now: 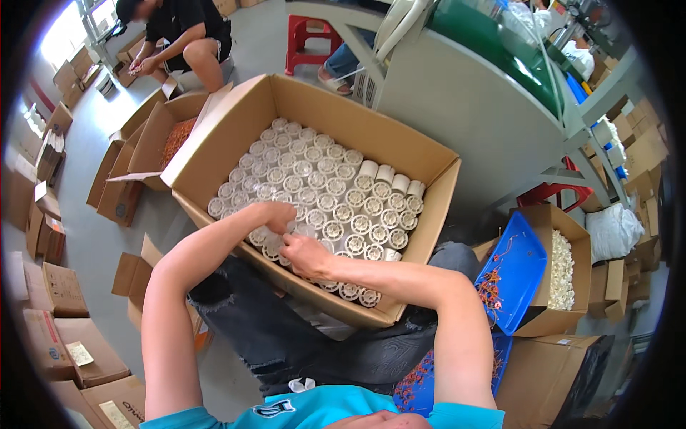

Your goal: The person packs white cylindrical electronic components by hand, placing them into plastic bags and then arranging the filled bags inside a cardboard box.

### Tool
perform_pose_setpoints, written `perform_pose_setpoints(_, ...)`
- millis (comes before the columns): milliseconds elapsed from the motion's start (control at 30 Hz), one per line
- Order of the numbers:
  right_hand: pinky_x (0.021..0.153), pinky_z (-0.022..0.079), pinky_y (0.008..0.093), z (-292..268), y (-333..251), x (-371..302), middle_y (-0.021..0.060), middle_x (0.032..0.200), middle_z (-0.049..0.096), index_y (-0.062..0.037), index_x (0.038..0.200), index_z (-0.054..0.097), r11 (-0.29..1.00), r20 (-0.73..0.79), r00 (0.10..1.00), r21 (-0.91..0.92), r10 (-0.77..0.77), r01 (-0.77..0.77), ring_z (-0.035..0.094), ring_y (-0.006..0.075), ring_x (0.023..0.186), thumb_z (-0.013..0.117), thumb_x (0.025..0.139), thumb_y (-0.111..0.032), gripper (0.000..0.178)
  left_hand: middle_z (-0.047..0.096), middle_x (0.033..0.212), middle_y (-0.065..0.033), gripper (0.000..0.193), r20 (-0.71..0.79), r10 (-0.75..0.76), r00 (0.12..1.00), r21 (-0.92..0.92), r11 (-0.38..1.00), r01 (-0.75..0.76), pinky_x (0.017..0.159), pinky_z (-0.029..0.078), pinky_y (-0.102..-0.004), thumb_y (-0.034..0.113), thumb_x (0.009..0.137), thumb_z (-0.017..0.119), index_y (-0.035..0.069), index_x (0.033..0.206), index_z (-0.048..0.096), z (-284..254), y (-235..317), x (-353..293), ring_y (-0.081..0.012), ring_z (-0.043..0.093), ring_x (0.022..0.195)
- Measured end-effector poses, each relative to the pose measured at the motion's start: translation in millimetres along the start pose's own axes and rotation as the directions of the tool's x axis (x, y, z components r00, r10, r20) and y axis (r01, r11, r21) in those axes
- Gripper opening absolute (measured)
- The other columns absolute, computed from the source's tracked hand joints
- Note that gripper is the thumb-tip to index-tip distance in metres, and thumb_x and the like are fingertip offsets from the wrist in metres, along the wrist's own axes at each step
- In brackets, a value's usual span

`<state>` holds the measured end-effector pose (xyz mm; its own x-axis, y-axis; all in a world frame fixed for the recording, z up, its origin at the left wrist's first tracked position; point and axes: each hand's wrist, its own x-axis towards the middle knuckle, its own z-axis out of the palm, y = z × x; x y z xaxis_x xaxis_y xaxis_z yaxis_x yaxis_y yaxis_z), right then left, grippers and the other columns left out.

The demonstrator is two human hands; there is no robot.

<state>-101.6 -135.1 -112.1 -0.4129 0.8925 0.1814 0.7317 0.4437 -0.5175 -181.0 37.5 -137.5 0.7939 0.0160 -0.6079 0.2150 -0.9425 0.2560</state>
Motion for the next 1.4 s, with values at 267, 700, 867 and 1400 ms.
perform_pose_setpoints(267, 0.076, 0.048, 0.0407, -1.1, 7.2, -0.6, 0.0190, 0.088, 0.051, 0.0029, 0.084, 0.057, 0.996, -0.189, 0.978, 0.027, -0.084, 0.091, 0.053, 0.0338, 0.088, 0.053, 0.064, 0.001, 0.020, 0.065, 0.087, -0.0209, 0.026, -0.002, -0.033, 0.999, 0.190, 0.981, 0.033, 0.073, 0.050, -0.0405, 0.018, 0.066, 0.065, 0.000, 0.085, 0.067, -25.3, 31.9, -10.8, -0.0341, 0.063, 0.088)
perform_pose_setpoints(700, 0.064, 0.053, 0.0350, -38.8, 33.7, 12.0, 0.0154, 0.075, 0.065, -0.0067, 0.076, 0.067, 0.992, -0.406, 0.914, 0.119, 0.004, 0.049, 0.064, 0.0261, 0.067, 0.049, 0.063, 0.003, 0.024, 0.065, 0.083, -0.0149, 0.015, -0.191, -0.080, 0.978, -0.051, 0.996, 0.071, 0.068, 0.049, -0.0415, 0.016, 0.069, 0.060, 0.010, 0.082, 0.064, -1.7, 21.5, -7.4, -0.0331, 0.062, 0.080)
perform_pose_setpoints(867, 0.065, 0.053, 0.0378, -65.6, 66.3, 16.8, 0.0175, 0.068, 0.064, -0.0074, 0.080, 0.069, 0.955, -0.116, 0.949, -0.018, 0.294, -0.298, 0.065, 0.0295, 0.065, 0.052, 0.064, -0.006, 0.024, 0.064, 0.087, -0.0201, 0.021, -0.177, -0.081, 0.981, 0.035, 0.995, 0.089, 0.075, 0.049, -0.0419, 0.017, 0.074, 0.060, -0.001, 0.085, 0.062, -13.8, 27.2, -14.6, -0.0336, 0.062, 0.087)
perform_pose_setpoints(1400, 0.072, 0.048, 0.0410, -1.6, 68.3, -1.6, 0.0163, 0.085, 0.064, -0.0035, 0.078, 0.066, 0.934, 0.223, 0.909, -0.032, 0.353, -0.355, 0.062, 0.0335, 0.081, 0.063, 0.072, -0.015, 0.013, 0.065, 0.093, -0.0170, 0.040, -0.083, -0.112, 0.990, 0.126, 0.985, 0.122, 0.075, 0.051, -0.0379, 0.025, 0.062, 0.075, 0.002, 0.093, 0.064, -10.4, 21.3, -12.3, -0.0315, 0.062, 0.090)
